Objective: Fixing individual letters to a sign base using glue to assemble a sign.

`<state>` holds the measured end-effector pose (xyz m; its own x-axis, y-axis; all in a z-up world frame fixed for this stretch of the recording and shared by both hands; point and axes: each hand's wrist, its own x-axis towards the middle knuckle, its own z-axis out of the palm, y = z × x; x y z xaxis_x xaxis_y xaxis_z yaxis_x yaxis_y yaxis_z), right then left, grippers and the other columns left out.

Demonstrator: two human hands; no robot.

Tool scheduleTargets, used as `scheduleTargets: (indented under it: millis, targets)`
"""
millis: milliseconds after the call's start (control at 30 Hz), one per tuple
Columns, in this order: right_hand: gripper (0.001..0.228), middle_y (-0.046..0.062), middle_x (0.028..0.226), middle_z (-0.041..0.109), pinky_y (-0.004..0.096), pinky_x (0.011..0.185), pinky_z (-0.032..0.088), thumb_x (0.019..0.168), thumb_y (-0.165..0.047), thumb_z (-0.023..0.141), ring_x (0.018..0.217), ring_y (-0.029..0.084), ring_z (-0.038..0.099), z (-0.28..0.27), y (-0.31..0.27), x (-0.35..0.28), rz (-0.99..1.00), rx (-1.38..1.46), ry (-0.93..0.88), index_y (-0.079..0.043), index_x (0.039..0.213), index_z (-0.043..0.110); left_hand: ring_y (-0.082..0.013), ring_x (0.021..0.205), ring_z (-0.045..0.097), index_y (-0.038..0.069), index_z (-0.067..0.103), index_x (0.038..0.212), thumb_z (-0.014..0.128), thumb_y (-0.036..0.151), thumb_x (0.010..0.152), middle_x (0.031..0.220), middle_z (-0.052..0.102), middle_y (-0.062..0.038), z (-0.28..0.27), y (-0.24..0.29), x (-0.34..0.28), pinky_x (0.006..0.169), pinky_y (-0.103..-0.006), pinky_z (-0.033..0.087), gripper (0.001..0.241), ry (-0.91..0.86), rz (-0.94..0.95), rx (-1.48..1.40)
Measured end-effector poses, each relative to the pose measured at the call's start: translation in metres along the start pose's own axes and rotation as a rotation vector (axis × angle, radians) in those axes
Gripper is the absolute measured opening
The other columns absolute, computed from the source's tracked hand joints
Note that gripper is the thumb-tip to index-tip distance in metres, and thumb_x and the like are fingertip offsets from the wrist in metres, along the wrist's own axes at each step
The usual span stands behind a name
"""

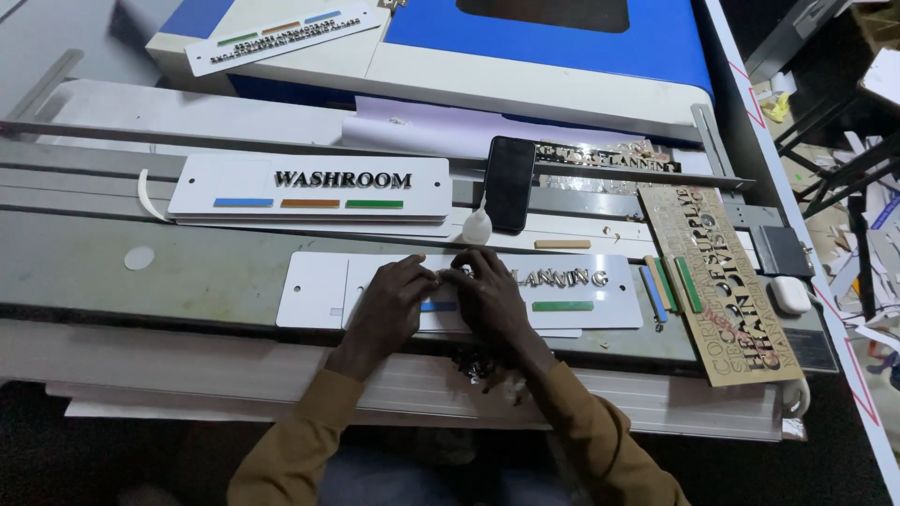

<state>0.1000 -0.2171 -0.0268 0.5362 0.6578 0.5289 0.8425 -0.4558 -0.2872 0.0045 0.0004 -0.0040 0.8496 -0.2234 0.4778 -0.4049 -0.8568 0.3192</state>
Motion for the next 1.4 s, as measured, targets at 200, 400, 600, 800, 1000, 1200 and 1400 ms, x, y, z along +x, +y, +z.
scheduleTargets:
  millis: [200, 400, 600, 800, 1000, 1200, 1400]
  targets:
    - [0.027, 0.007, 0.117, 0.070, 0.053, 0.098, 0.062, 0.100, -0.008, 0.072, 0.133, 0.040, 0.066, -0.002, -0.004, 0.001, 0.004, -0.010, 0.027, -0.022, 0.118, 0.085, -0.0336, 0.154, 0.059, 0.013, 0.084, 0.119, 0.064, 0.005, 0.099, 0.127, 0.076, -0.005, -0.004, -0.006, -0.006, 0.117, -0.0486, 0.051, 0.030, -0.010, 0.096, 0.022]
    - [0.030, 0.007, 0.117, 0.070, 0.051, 0.097, 0.062, 0.098, -0.006, 0.072, 0.134, 0.038, 0.065, 0.003, 0.001, -0.001, 0.012, -0.008, 0.015, -0.023, 0.119, 0.086, -0.0317, 0.151, 0.062, 0.014, 0.082, 0.131, 0.065, -0.002, 0.096, 0.131, 0.079, -0.006, -0.005, -0.006, -0.007, 0.124, -0.0473, 0.050, 0.043, -0.014, 0.139, 0.095]
    - [0.030, 0.006, 0.119, 0.070, 0.052, 0.099, 0.062, 0.099, -0.010, 0.071, 0.136, 0.038, 0.064, 0.006, 0.006, -0.002, -0.001, 0.006, -0.013, -0.022, 0.122, 0.085, -0.0378, 0.142, 0.069, 0.008, 0.066, 0.144, 0.062, -0.008, 0.095, 0.135, 0.077, -0.017, -0.002, -0.005, -0.012, 0.125, -0.0505, 0.053, 0.051, 0.081, 0.049, -0.008]
    - [0.034, 0.006, 0.122, 0.071, 0.053, 0.103, 0.061, 0.095, -0.008, 0.075, 0.140, 0.039, 0.063, -0.002, 0.001, -0.001, 0.028, -0.013, -0.065, -0.024, 0.123, 0.086, -0.0298, 0.148, 0.067, 0.010, 0.066, 0.145, 0.055, -0.009, 0.091, 0.125, 0.079, -0.010, -0.016, 0.013, 0.001, 0.130, -0.0465, 0.046, 0.058, 0.015, 0.127, 0.189]
    - [0.034, 0.008, 0.121, 0.071, 0.053, 0.100, 0.061, 0.095, -0.005, 0.076, 0.139, 0.041, 0.063, -0.006, -0.004, 0.002, 0.028, -0.015, -0.052, -0.022, 0.123, 0.087, -0.0288, 0.151, 0.064, 0.016, 0.064, 0.141, 0.060, -0.008, 0.089, 0.127, 0.082, -0.010, -0.013, 0.015, -0.001, 0.133, -0.0481, 0.042, 0.057, -0.032, 0.077, 0.174]
    - [0.031, 0.007, 0.119, 0.070, 0.052, 0.096, 0.062, 0.096, -0.007, 0.075, 0.136, 0.040, 0.064, -0.002, -0.001, -0.001, 0.002, -0.007, -0.003, -0.023, 0.120, 0.087, -0.0314, 0.147, 0.068, 0.012, 0.067, 0.135, 0.061, -0.012, 0.089, 0.122, 0.082, -0.011, -0.012, 0.011, 0.004, 0.130, -0.0490, 0.045, 0.053, -0.017, 0.066, 0.117]
    - [0.028, 0.007, 0.120, 0.069, 0.052, 0.097, 0.062, 0.099, -0.012, 0.072, 0.137, 0.040, 0.063, 0.004, 0.002, -0.001, -0.001, -0.012, 0.009, -0.023, 0.122, 0.085, -0.0331, 0.149, 0.067, 0.010, 0.067, 0.133, 0.061, -0.011, 0.094, 0.123, 0.082, -0.016, -0.012, 0.010, 0.010, 0.132, -0.0501, 0.045, 0.045, -0.042, 0.018, 0.079]
